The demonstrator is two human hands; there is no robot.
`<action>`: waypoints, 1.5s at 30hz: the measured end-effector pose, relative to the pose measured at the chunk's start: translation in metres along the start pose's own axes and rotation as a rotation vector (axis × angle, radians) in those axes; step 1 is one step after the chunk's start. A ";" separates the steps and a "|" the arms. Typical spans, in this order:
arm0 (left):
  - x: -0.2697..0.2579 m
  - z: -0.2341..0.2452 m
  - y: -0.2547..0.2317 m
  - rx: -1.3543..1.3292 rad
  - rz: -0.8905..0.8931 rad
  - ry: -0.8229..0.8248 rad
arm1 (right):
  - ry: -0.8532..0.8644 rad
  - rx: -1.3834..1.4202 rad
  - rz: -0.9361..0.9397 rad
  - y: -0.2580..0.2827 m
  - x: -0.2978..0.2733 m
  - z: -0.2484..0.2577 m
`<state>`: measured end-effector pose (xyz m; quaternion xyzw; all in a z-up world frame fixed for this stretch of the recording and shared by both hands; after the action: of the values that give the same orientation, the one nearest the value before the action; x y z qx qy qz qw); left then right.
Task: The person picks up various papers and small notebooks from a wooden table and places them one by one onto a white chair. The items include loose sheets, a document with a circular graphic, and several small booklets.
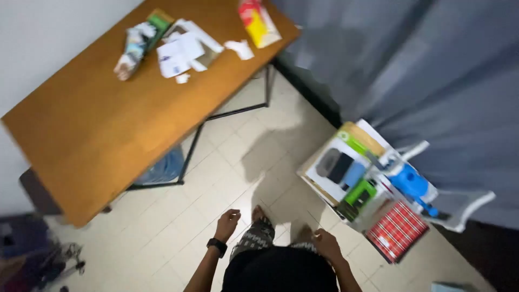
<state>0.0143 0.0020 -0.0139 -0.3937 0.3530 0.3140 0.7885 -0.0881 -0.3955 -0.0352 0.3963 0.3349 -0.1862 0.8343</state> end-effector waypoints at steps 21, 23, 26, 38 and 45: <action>0.076 0.165 -0.190 -0.606 0.056 -0.155 | 0.226 -0.279 0.492 0.368 0.261 0.106; 0.088 0.180 -0.233 -0.662 0.039 -0.140 | 0.232 -0.353 0.523 0.413 0.293 0.117; 0.113 0.196 -0.274 -0.713 0.017 -0.123 | 0.248 -0.414 0.593 0.497 0.286 0.140; 0.278 0.241 -0.406 -0.801 -0.140 -0.132 | 0.060 -0.352 0.666 0.654 0.393 0.129; 0.311 0.257 -0.449 -0.814 -0.166 -0.232 | -0.134 -0.343 0.701 0.719 0.433 0.128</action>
<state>0.6130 0.0650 0.0282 -0.6619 0.0766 0.4054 0.6259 0.6847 -0.0720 0.1038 0.3285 0.1502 0.1431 0.9214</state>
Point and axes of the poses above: each hand's wrist, its own x-axis towards the middle knuckle, its own z-axis out of the back of the hand, y = z × x, the point moved 2 cm from there along x, towards the middle knuckle, and after that the axes turned 13 degrees about z, right-handed, at the moved point
